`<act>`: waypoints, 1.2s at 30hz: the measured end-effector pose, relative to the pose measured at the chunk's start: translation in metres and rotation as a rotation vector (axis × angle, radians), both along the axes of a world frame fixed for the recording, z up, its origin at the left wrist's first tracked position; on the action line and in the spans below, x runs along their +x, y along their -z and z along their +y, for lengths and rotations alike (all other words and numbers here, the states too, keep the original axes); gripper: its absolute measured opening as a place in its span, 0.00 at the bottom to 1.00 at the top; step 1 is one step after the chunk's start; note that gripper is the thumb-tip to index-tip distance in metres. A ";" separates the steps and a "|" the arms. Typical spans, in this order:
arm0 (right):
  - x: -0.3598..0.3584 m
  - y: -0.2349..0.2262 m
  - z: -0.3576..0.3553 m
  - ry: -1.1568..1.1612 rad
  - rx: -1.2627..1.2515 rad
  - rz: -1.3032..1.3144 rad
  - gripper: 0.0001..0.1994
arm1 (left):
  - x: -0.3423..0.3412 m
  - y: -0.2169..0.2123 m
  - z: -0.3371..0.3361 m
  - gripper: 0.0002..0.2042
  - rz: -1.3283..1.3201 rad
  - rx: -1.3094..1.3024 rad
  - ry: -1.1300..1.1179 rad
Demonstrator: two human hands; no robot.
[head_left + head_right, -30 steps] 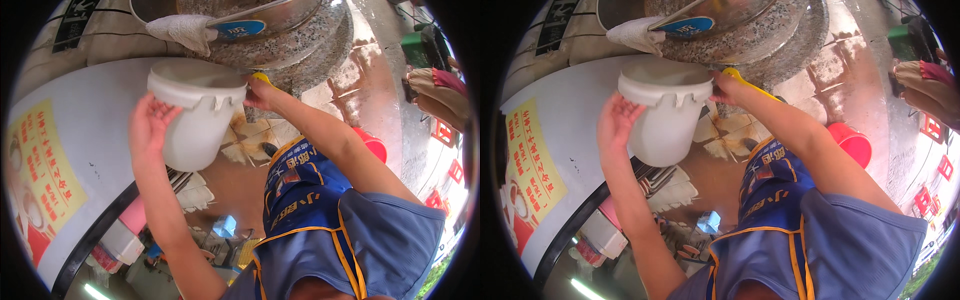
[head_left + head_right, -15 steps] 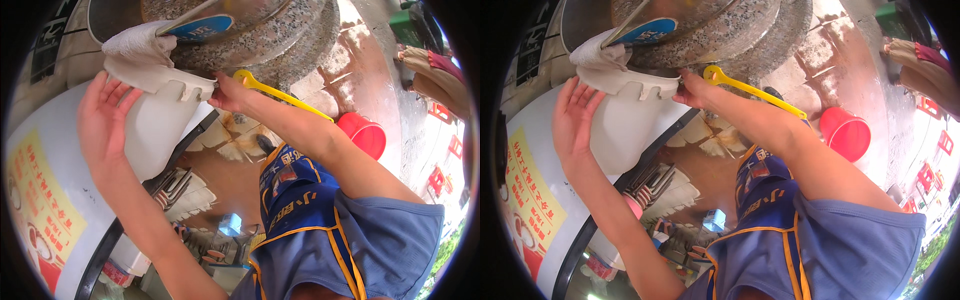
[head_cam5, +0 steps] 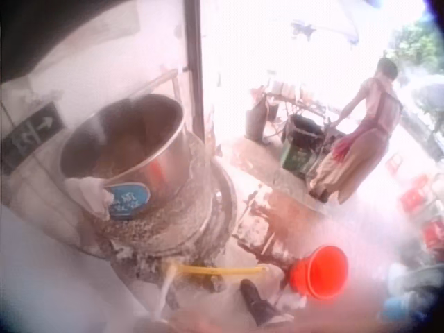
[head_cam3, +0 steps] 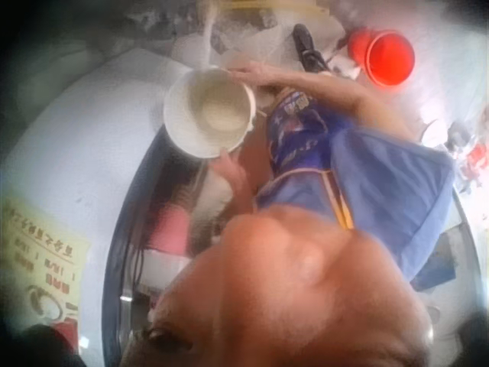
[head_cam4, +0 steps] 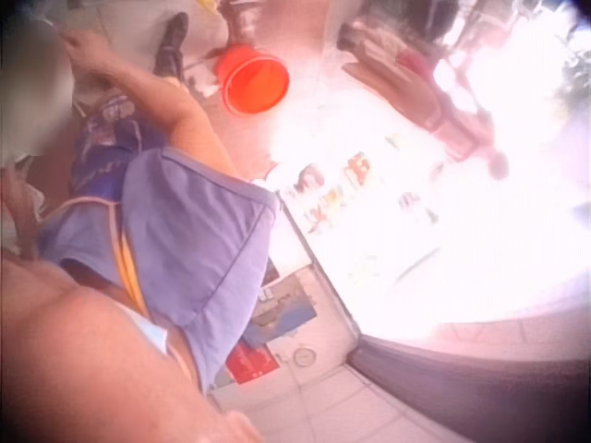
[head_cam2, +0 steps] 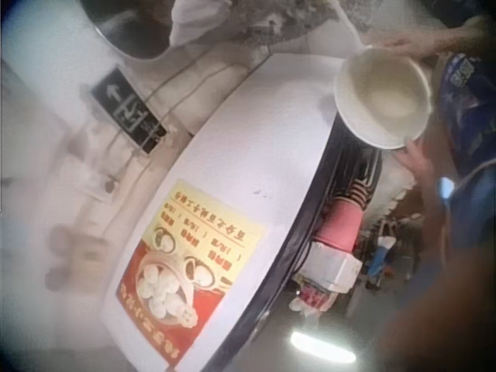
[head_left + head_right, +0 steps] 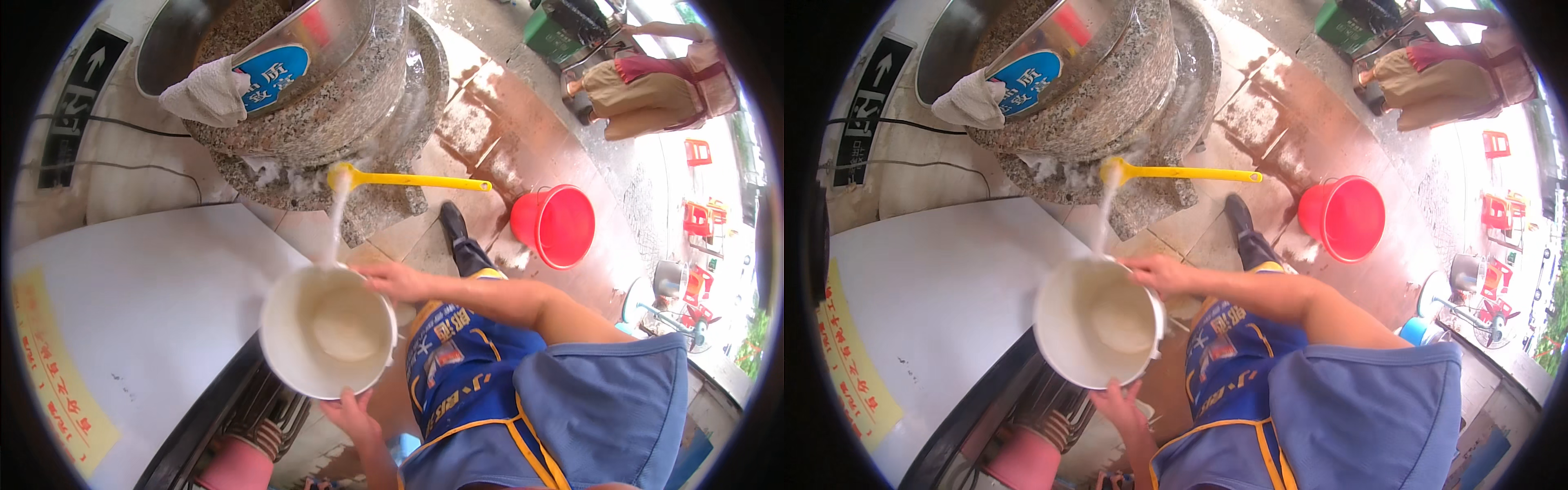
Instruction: The person operates a stone mill at a street food stall, adding grain from a plastic bag into the mill and using a yellow scoop to guide the flow. They collect the ground product into a metal bowl and wipe the mill with a cloth.
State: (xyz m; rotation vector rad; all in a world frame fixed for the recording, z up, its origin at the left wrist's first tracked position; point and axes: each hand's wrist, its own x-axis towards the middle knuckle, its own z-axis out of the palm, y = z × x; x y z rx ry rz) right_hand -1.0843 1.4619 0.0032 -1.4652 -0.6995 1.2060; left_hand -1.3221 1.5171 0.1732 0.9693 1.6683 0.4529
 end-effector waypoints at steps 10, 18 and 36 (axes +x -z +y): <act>-0.024 0.178 -0.164 0.234 -0.632 0.197 0.21 | 0.049 0.452 0.037 0.26 -0.140 -0.533 0.161; -0.015 0.190 -0.377 0.608 -1.091 0.289 0.19 | 0.156 0.579 0.043 0.14 -0.285 -0.515 0.091; 0.171 -0.010 -0.077 -0.356 -0.531 -1.100 0.32 | -0.244 0.356 -0.112 0.15 0.395 -0.606 0.372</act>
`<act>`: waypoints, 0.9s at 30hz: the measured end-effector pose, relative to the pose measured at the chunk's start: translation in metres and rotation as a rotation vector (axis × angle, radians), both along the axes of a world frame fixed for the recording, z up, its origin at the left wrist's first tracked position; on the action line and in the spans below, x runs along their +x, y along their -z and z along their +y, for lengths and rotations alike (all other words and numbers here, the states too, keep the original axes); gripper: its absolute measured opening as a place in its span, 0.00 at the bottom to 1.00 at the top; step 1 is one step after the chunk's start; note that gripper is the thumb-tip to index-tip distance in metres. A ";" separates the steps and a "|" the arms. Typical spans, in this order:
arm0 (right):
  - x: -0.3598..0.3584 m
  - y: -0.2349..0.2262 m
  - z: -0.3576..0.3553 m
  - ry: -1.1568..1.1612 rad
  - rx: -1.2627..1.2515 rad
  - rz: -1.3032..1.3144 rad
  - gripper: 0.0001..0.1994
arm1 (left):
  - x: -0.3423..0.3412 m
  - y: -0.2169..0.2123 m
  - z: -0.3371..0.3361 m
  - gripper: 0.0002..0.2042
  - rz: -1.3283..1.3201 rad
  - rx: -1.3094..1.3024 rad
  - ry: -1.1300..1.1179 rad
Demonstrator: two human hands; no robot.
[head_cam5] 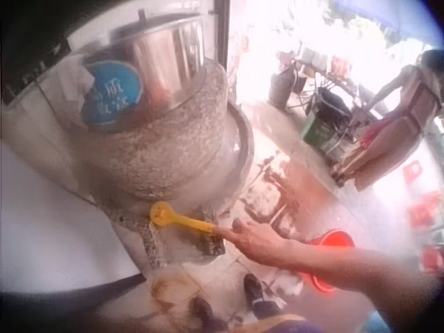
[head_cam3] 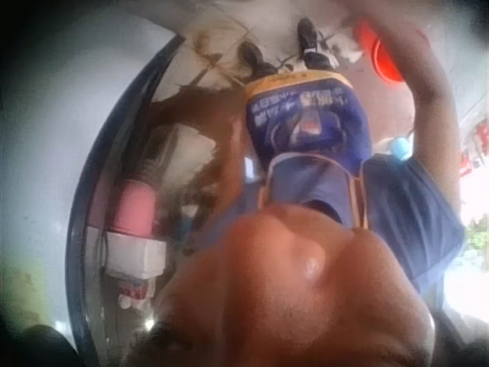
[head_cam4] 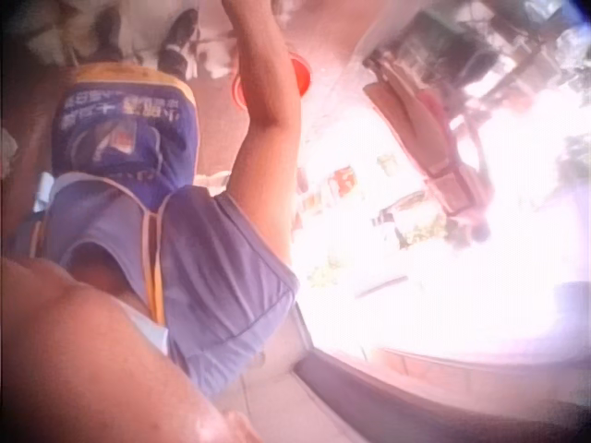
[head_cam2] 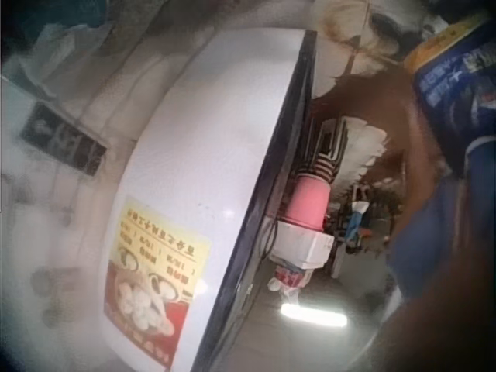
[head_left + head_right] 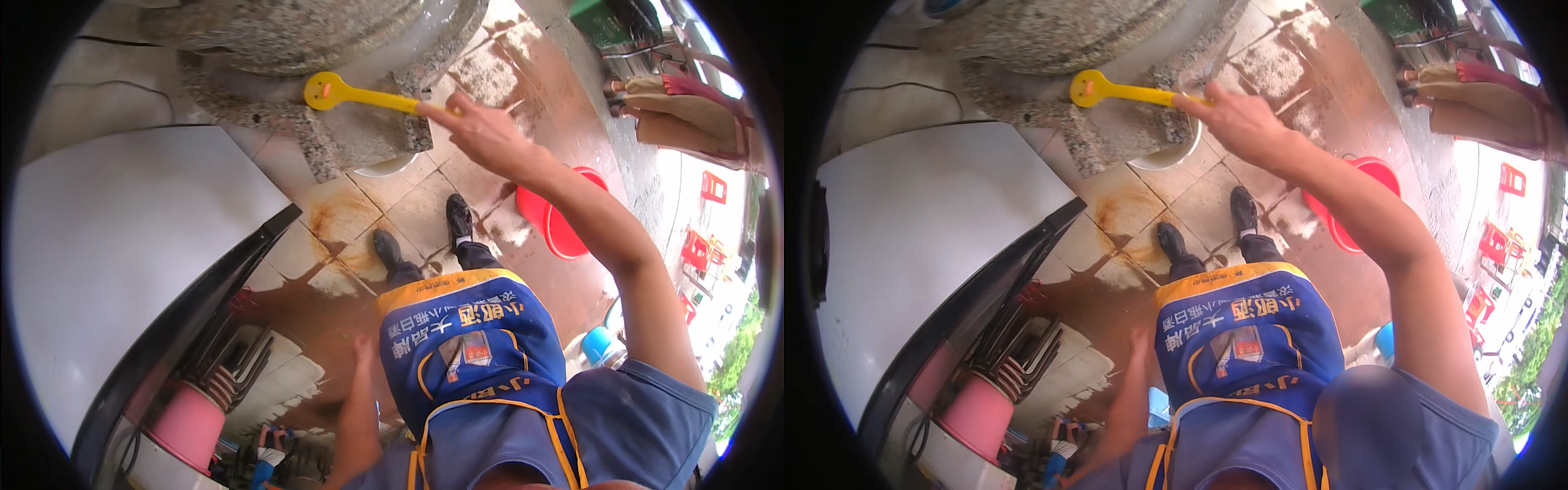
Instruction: The person operates a stone mill at a street food stall, adding grain from a plastic bag into the mill and using a yellow scoop to guide the flow. They collect the ground product into a metal bowl and wipe the mill with a cloth.
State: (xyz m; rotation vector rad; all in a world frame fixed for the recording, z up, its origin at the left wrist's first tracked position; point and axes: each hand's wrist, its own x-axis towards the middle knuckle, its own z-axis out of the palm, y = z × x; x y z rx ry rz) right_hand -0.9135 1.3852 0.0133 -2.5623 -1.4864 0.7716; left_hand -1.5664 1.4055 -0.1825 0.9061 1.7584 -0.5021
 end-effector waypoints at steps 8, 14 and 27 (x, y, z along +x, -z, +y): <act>-0.113 -0.029 -0.030 0.249 0.349 0.096 0.27 | -0.127 -0.078 -0.063 0.08 -0.143 -0.278 -0.193; -0.182 0.042 -0.001 0.530 0.146 0.023 0.27 | -0.108 -0.056 0.079 0.09 -0.179 -0.055 -0.209; -0.193 0.068 0.042 0.597 0.235 -0.082 0.27 | -0.197 -0.091 0.142 0.14 -0.067 0.002 -0.250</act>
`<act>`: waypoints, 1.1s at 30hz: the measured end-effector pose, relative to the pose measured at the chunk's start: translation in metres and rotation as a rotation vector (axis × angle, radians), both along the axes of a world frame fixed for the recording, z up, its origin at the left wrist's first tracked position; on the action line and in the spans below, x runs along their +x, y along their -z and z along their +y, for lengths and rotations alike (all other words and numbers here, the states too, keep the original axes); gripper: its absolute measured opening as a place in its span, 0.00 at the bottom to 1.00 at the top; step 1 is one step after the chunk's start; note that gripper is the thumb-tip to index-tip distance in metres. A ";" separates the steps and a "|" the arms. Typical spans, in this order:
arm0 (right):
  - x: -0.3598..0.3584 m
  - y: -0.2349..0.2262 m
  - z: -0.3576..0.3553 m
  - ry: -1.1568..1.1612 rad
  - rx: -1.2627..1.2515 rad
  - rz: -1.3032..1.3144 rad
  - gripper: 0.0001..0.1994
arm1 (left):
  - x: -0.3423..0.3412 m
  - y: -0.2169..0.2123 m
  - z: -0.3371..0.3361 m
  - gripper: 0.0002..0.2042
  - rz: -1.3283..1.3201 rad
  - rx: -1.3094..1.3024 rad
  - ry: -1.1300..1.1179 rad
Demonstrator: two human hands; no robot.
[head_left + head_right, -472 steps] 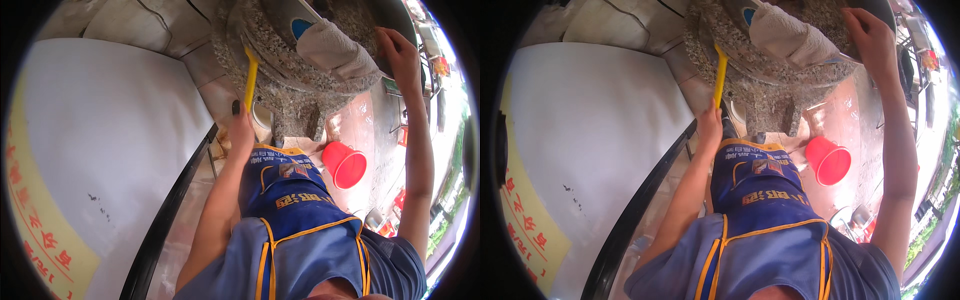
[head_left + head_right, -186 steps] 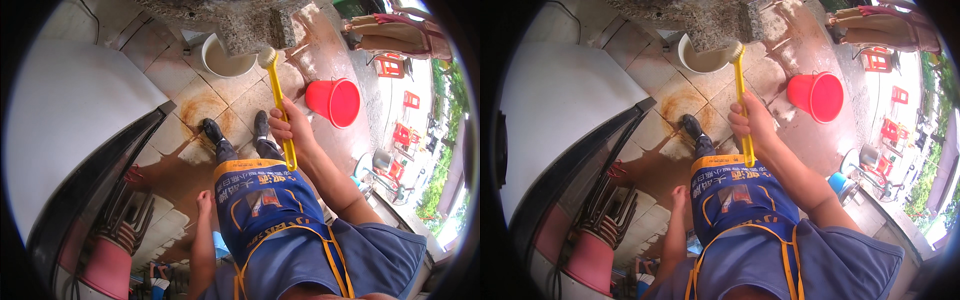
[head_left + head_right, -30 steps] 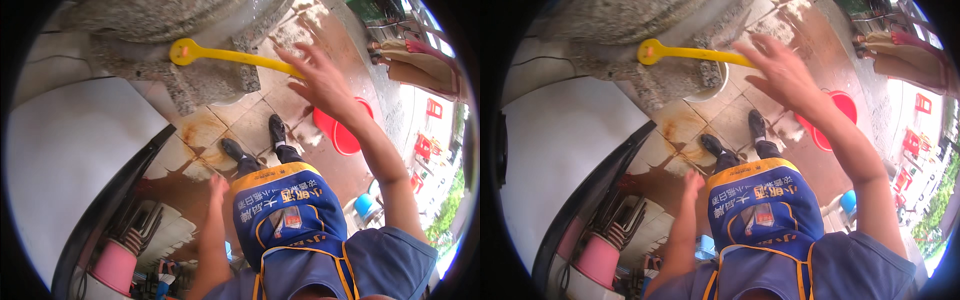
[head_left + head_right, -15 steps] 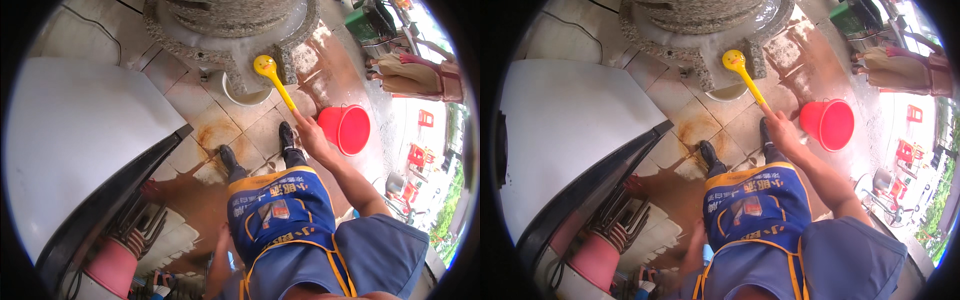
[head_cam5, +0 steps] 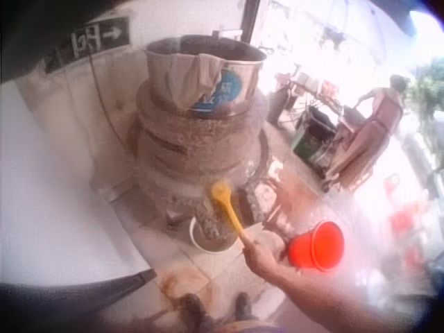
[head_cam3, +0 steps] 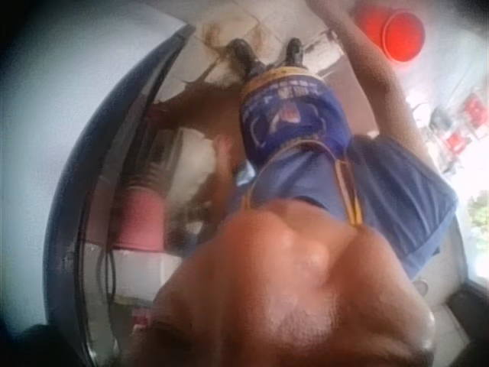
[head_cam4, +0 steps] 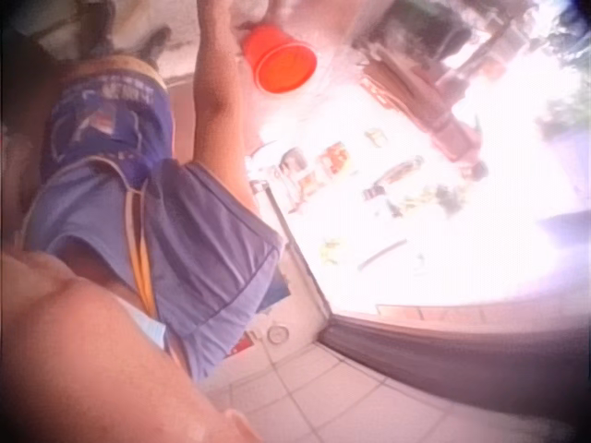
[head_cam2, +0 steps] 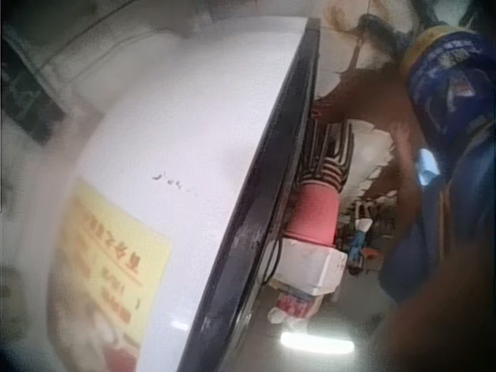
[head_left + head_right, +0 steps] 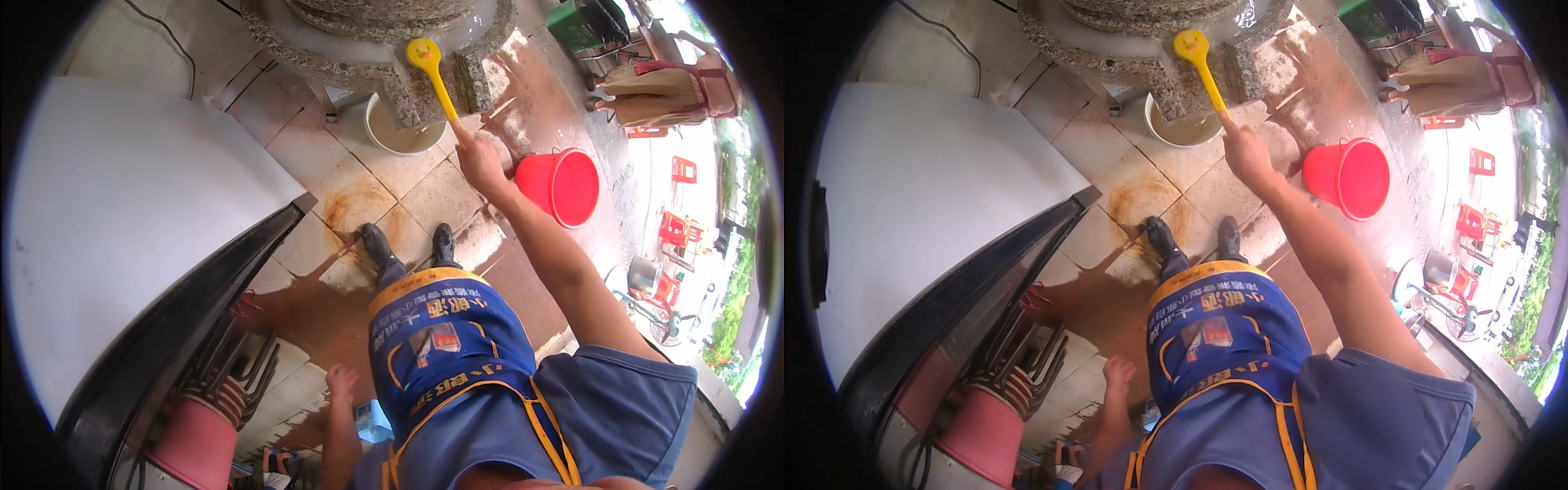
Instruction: The person operates a stone mill at a street food stall, adding grain from a plastic bag into the mill and using a yellow scoop to guide the flow. They collect the ground product into a metal bowl and wipe the mill with a cloth.
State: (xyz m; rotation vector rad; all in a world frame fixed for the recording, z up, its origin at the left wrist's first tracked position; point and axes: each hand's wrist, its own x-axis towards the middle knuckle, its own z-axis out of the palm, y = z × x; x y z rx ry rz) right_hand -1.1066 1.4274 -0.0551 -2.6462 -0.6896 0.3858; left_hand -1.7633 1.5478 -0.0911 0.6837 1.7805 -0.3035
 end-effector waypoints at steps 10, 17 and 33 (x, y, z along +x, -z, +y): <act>-0.013 -0.045 -0.030 0.011 0.240 -0.044 0.25 | 0.069 -0.015 -0.019 0.17 -0.082 -0.079 0.106; -0.014 -0.007 -0.047 0.023 0.249 -0.036 0.24 | 0.070 -0.031 -0.012 0.20 -0.101 -0.018 0.095; -0.028 -0.004 -0.052 0.007 0.394 -0.106 0.27 | 0.045 -0.032 -0.038 0.13 -0.096 -0.007 -0.020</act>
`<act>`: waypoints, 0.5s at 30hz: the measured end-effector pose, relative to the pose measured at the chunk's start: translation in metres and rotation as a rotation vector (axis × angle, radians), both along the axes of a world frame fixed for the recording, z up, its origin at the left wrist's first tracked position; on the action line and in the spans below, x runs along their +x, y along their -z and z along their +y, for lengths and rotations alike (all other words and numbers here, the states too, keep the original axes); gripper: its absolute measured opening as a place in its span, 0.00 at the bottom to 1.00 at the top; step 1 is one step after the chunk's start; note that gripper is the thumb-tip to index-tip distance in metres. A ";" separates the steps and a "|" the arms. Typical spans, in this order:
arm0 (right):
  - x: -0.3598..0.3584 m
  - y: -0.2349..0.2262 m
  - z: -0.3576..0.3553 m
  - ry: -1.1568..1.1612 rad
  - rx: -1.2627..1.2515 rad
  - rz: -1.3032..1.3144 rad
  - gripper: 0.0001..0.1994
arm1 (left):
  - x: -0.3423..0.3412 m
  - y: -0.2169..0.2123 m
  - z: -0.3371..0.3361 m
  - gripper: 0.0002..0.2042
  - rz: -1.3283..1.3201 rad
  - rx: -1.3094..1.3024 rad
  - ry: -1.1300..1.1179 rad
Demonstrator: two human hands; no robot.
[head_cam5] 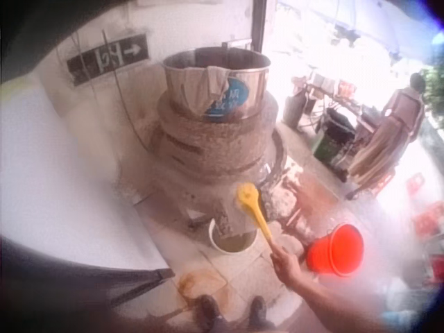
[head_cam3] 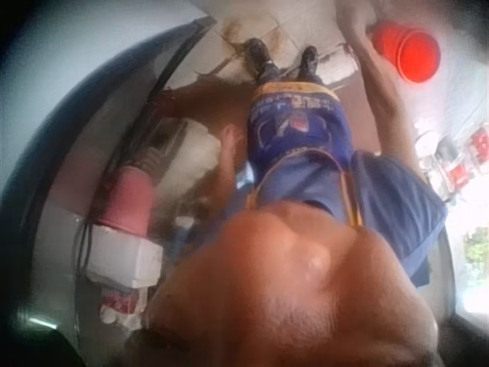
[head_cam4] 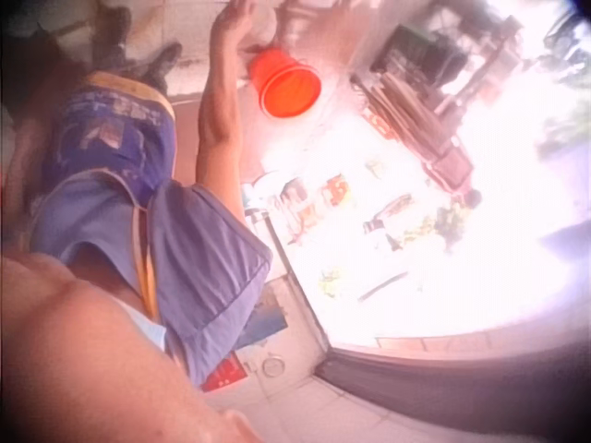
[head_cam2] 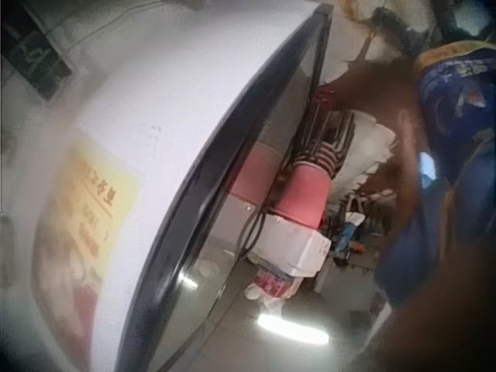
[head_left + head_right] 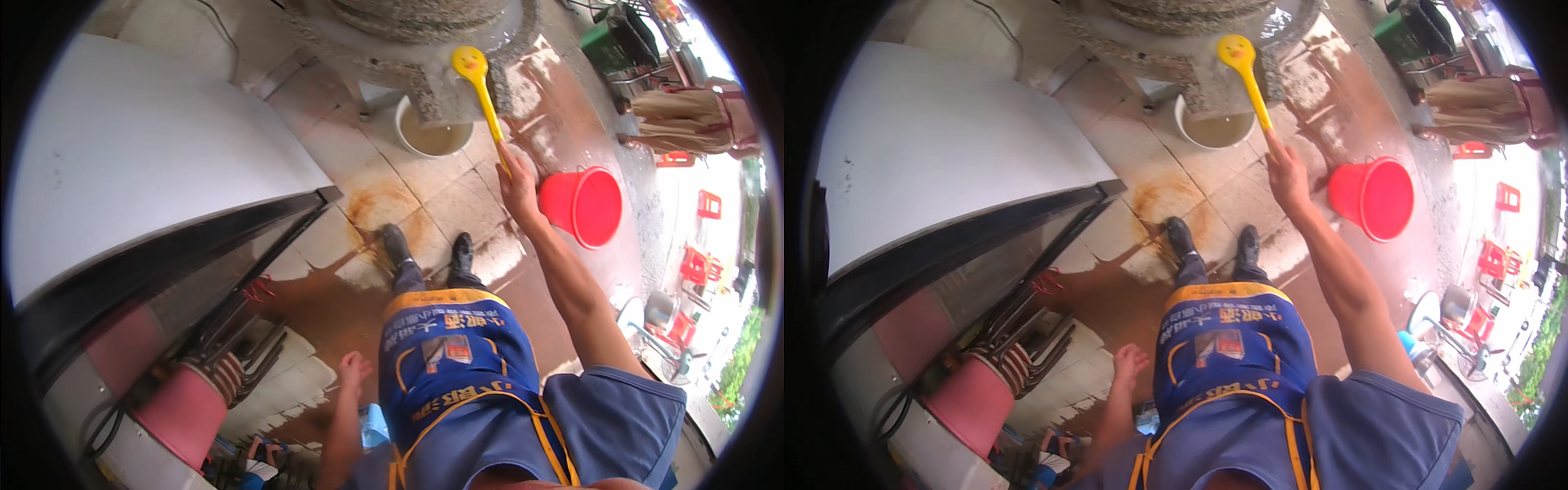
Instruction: The person operates a stone mill at a street food stall, adding grain from a plastic bag into the mill and using a yellow scoop to guide the flow. They collect the ground product into a metal bowl and wipe the mill with a cloth.
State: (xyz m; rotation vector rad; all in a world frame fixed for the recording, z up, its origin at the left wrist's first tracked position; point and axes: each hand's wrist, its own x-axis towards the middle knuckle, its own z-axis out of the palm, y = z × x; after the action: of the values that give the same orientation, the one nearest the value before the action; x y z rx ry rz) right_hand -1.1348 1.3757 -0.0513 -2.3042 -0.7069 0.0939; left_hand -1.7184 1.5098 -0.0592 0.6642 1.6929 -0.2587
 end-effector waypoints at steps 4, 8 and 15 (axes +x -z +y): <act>0.005 0.000 0.001 -0.015 -0.103 0.013 0.27 | 0.001 0.002 0.005 0.14 -0.035 -0.018 0.010; 0.005 0.006 0.005 -0.010 -0.157 0.014 0.28 | 0.004 0.002 0.005 0.16 -0.060 0.002 0.006; 0.005 -0.001 0.020 0.006 -0.109 -0.011 0.27 | -0.001 0.005 0.000 0.16 -0.085 0.012 -0.006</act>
State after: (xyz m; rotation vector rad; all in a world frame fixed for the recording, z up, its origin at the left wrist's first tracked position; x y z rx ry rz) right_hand -1.1300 1.3952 -0.0503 -2.4125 -0.7164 0.1195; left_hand -1.7199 1.5101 -0.0643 0.6705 1.6156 -0.2130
